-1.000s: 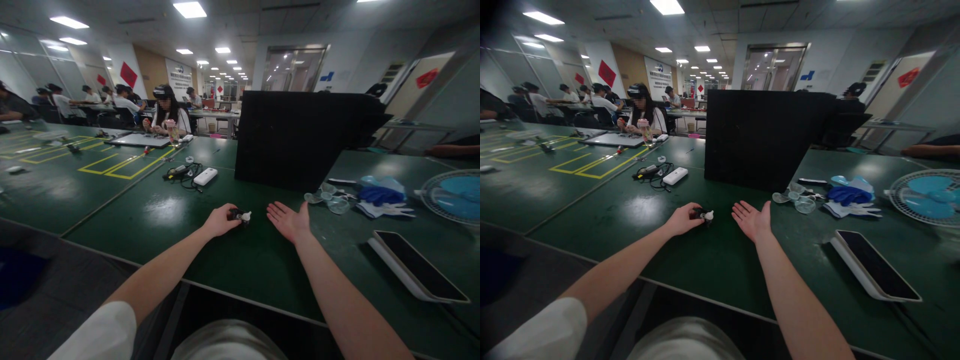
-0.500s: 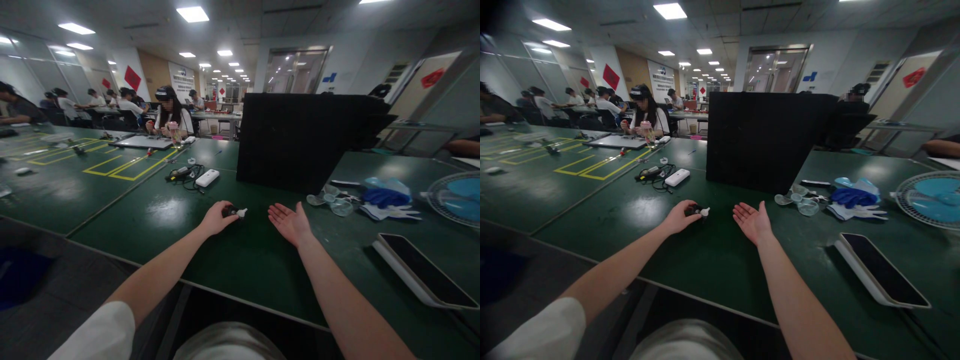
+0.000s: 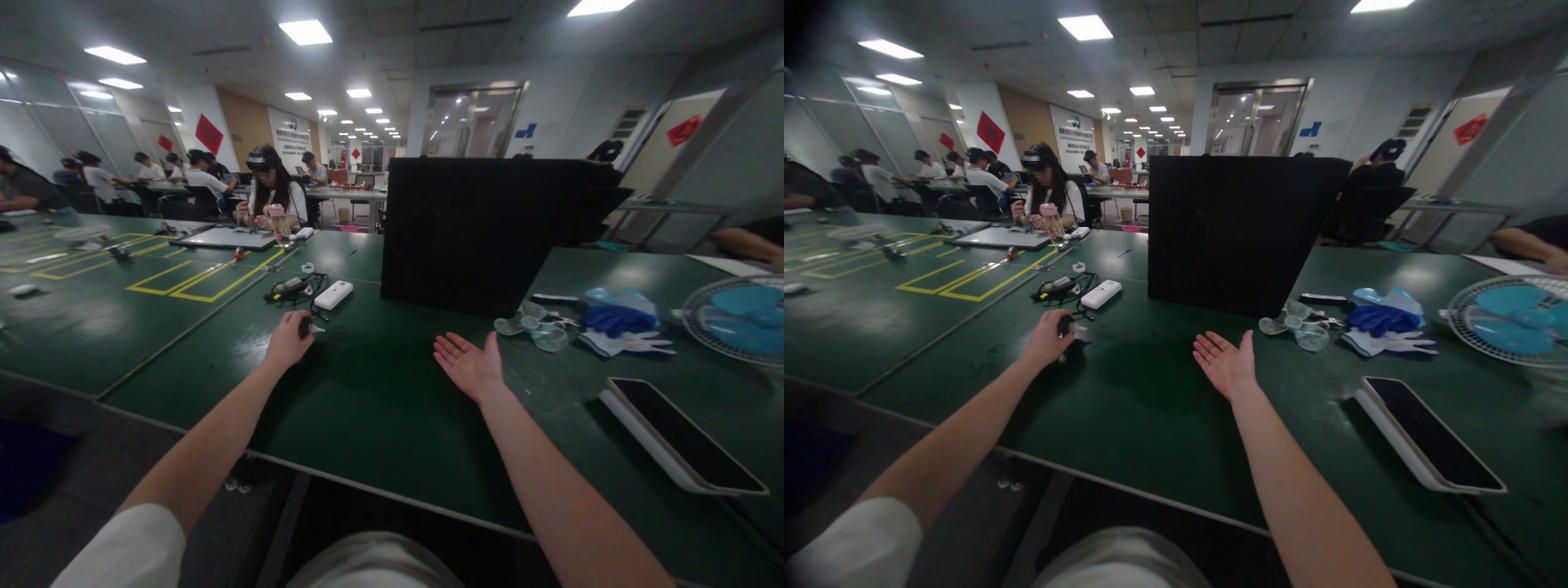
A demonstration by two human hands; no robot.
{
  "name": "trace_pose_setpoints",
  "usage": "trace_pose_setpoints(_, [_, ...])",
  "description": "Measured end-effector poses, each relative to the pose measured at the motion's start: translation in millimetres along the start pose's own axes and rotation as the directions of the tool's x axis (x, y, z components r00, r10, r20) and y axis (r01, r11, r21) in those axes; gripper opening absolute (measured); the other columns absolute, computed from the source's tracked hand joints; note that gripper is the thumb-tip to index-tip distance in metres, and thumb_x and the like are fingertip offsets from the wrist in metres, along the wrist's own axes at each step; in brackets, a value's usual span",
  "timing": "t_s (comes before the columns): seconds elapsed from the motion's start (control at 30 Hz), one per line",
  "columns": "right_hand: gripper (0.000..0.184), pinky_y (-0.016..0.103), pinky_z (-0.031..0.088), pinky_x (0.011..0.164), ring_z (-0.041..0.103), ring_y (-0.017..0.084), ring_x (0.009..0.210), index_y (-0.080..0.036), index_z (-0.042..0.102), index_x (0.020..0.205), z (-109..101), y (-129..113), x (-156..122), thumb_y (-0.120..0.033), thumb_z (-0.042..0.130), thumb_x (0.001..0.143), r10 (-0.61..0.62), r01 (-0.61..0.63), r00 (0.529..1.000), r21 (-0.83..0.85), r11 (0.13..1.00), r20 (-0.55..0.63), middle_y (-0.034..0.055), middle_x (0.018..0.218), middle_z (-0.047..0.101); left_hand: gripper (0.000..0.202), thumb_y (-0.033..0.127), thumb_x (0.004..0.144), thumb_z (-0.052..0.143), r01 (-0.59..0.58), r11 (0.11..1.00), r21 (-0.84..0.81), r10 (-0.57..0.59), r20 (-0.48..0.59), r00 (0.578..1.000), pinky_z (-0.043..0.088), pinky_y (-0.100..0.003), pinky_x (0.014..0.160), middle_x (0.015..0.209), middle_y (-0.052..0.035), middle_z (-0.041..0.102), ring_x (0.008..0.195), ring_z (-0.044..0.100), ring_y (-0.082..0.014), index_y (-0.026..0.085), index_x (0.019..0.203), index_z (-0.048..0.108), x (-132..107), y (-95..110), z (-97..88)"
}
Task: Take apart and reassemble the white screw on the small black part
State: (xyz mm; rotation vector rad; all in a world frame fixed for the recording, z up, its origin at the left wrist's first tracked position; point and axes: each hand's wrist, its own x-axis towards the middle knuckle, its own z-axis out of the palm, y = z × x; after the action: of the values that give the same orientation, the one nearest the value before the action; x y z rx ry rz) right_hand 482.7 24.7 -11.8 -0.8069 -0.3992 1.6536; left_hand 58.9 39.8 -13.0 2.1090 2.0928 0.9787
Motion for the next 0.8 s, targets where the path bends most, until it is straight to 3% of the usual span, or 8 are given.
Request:
trace_pose_setpoints(0.13, [0.084, 0.051, 0.053, 0.091, 0.058, 0.032, 0.121, -0.021, 0.057, 0.123, 1, -1, -2, -0.085, 0.023, 0.08, -0.003, 0.003, 1.0, -0.008, 1.0, -0.014, 0.0188, 0.127, 0.062, 0.052, 0.017, 0.076, 0.057, -0.148, 0.976, 0.157, 0.14, 0.065, 0.988, 0.043, -0.038, 0.101, 0.135, -0.0083, 0.051, 0.117, 0.054, -0.0273, 0.026, 0.127, 0.055, -5, -6, -8.6])
trace_pose_setpoints(0.33, [0.08, 0.052, 0.054, 0.089, 0.06, 0.031, 0.119, -0.023, 0.059, 0.119, 5, 0, -4, -0.083, 0.022, 0.082, 0.007, -0.008, 1.0, -0.024, 1.0, -0.023, 0.0177, 0.125, 0.063, 0.053, 0.01, 0.075, 0.053, -0.229, 0.932, 0.279, 0.199, 0.131, 0.971, 0.035, -0.047, 0.108, 0.138, -0.0086, 0.051, 0.124, 0.049, -0.0309, 0.026, 0.126, 0.058, -6, -6, -10.4])
trace_pose_setpoints(0.43, [0.08, 0.051, 0.054, 0.089, 0.059, 0.031, 0.12, -0.023, 0.059, 0.119, 5, 0, -4, -0.083, 0.021, 0.082, 0.009, -0.01, 1.0, -0.027, 1.0, -0.023, 0.0179, 0.125, 0.063, 0.051, 0.009, 0.075, 0.054, -0.16, 0.946, 0.283, 0.141, 0.086, 0.986, 0.037, -0.047, 0.105, 0.136, -0.0092, 0.052, 0.122, 0.05, -0.0313, 0.025, 0.123, 0.058, -5, -11, -12.4])
trace_pose_setpoints(0.53, [0.081, 0.05, 0.055, 0.089, 0.06, 0.031, 0.119, -0.022, 0.058, 0.12, 5, 1, -3, -0.083, 0.02, 0.083, 0.005, -0.006, 1.0, -0.029, 1.0, -0.019, 0.0178, 0.126, 0.063, 0.047, 0.013, 0.079, 0.056, 0.015, 0.978, 0.208, -0.002, -0.061, 0.998, 0.044, -0.044, 0.098, 0.134, -0.0112, 0.052, 0.116, 0.054, -0.0303, 0.022, 0.125, 0.054, 0, -14, -12.3])
trace_pose_setpoints(0.63, [0.082, 0.048, 0.055, 0.089, 0.06, 0.031, 0.119, -0.021, 0.058, 0.12, 5, 1, -3, -0.083, 0.021, 0.082, 0.003, -0.004, 1.0, -0.032, 0.999, -0.014, 0.018, 0.126, 0.063, 0.045, 0.028, 0.087, 0.057, 0.179, 0.984, 0.02, -0.171, -0.201, 0.965, 0.047, -0.041, 0.092, 0.13, -0.0151, 0.053, 0.112, 0.055, -0.0287, 0.014, 0.129, 0.047, 9, -8, -4.5])
trace_pose_setpoints(0.7, [0.081, 0.048, 0.056, 0.088, 0.06, 0.031, 0.119, -0.021, 0.059, 0.12, 5, 1, -3, -0.083, 0.021, 0.082, 0.002, -0.003, 1.0, -0.038, 0.999, -0.011, 0.018, 0.125, 0.063, 0.047, 0.039, 0.09, 0.055, 0.213, 0.972, -0.101, -0.23, -0.208, 0.951, 0.047, -0.041, 0.092, 0.128, -0.0163, 0.055, 0.113, 0.055, -0.0283, 0.011, 0.128, 0.045, 15, 0, 5.3])
trace_pose_setpoints(0.8, [0.08, 0.048, 0.056, 0.088, 0.06, 0.031, 0.12, -0.023, 0.059, 0.119, 6, 1, -4, -0.083, 0.02, 0.083, 0.004, -0.004, 1.0, -0.045, 0.999, -0.011, 0.017, 0.125, 0.064, 0.046, 0.046, 0.092, 0.052, 0.211, 0.951, -0.227, -0.24, -0.107, 0.965, 0.048, -0.039, 0.09, 0.126, -0.0152, 0.058, 0.11, 0.059, -0.0271, 0.015, 0.125, 0.046, 21, 17, 22.4])
